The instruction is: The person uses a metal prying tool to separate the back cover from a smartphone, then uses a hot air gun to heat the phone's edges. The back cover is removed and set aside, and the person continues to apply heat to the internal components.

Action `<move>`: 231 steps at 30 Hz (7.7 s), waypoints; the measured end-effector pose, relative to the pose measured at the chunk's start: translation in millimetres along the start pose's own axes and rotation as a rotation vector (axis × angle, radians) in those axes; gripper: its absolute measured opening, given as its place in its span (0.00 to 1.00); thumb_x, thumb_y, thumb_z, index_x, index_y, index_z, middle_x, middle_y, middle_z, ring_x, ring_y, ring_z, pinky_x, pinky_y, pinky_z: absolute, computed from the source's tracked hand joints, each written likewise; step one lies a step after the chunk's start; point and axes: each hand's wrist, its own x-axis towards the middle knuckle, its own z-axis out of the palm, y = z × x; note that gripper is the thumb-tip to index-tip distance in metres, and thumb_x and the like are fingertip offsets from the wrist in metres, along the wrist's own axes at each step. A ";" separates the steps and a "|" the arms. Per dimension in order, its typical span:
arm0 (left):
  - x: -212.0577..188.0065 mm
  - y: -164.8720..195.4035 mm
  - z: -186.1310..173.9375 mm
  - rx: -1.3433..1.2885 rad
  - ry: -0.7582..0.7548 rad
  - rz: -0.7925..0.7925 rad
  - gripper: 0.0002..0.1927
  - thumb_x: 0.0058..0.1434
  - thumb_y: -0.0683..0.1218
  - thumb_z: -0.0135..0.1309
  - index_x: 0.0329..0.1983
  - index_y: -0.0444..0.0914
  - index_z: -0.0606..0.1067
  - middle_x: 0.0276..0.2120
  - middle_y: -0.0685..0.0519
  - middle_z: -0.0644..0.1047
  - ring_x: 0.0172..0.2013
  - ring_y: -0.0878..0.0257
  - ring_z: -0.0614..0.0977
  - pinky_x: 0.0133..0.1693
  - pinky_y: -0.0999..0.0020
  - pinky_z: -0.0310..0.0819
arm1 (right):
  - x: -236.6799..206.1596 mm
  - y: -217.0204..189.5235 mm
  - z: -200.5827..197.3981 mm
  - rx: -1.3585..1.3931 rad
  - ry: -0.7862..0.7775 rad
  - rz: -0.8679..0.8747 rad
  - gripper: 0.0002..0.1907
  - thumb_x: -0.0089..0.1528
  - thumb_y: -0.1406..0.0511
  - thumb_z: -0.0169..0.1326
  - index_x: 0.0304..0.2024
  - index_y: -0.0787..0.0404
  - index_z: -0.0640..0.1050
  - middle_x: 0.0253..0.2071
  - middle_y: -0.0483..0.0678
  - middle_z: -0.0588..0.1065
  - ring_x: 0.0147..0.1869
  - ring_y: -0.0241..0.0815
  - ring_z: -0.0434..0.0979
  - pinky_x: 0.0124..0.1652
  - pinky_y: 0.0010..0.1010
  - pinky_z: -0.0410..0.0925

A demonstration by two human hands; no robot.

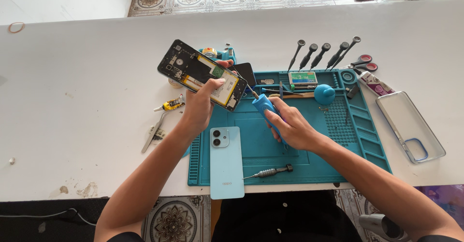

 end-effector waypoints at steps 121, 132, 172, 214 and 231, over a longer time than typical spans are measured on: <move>6.2 2.7 -6.2 0.017 0.075 0.138 0.34 0.65 0.33 0.50 0.69 0.46 0.54 0.57 0.42 0.71 0.52 0.49 0.84 0.50 0.57 0.88 | -0.7 -0.6 1.1 0.003 0.007 -0.003 0.22 0.70 0.55 0.40 0.59 0.62 0.66 0.28 0.45 0.70 0.23 0.31 0.74 0.21 0.25 0.71; -9.4 -13.7 12.2 0.271 0.036 0.458 0.36 0.65 0.29 0.54 0.66 0.43 0.48 0.57 0.42 0.69 0.54 0.56 0.83 0.55 0.64 0.85 | -6.9 -7.9 19.7 0.194 -0.021 0.018 0.24 0.71 0.54 0.37 0.60 0.63 0.65 0.28 0.45 0.70 0.23 0.32 0.73 0.22 0.25 0.70; -20.4 -22.6 23.1 0.234 0.030 0.392 0.29 0.67 0.32 0.52 0.66 0.40 0.56 0.57 0.42 0.73 0.49 0.60 0.83 0.52 0.67 0.83 | -4.0 -1.8 28.2 0.132 0.000 0.033 0.22 0.70 0.53 0.37 0.57 0.62 0.65 0.26 0.45 0.70 0.21 0.32 0.74 0.19 0.24 0.71; -15.3 -19.9 17.4 0.293 0.049 0.441 0.30 0.66 0.32 0.53 0.67 0.38 0.56 0.56 0.41 0.74 0.49 0.61 0.84 0.50 0.69 0.84 | -2.1 -1.6 27.6 0.079 0.017 -0.001 0.24 0.70 0.52 0.37 0.57 0.64 0.66 0.26 0.43 0.69 0.19 0.31 0.74 0.18 0.22 0.70; -15.2 -14.8 15.9 0.362 0.070 0.488 0.29 0.67 0.32 0.53 0.68 0.38 0.56 0.57 0.42 0.74 0.52 0.64 0.82 0.53 0.71 0.83 | -3.1 -4.1 28.0 0.068 0.004 -0.003 0.22 0.71 0.52 0.37 0.55 0.63 0.65 0.25 0.43 0.69 0.18 0.31 0.73 0.18 0.22 0.70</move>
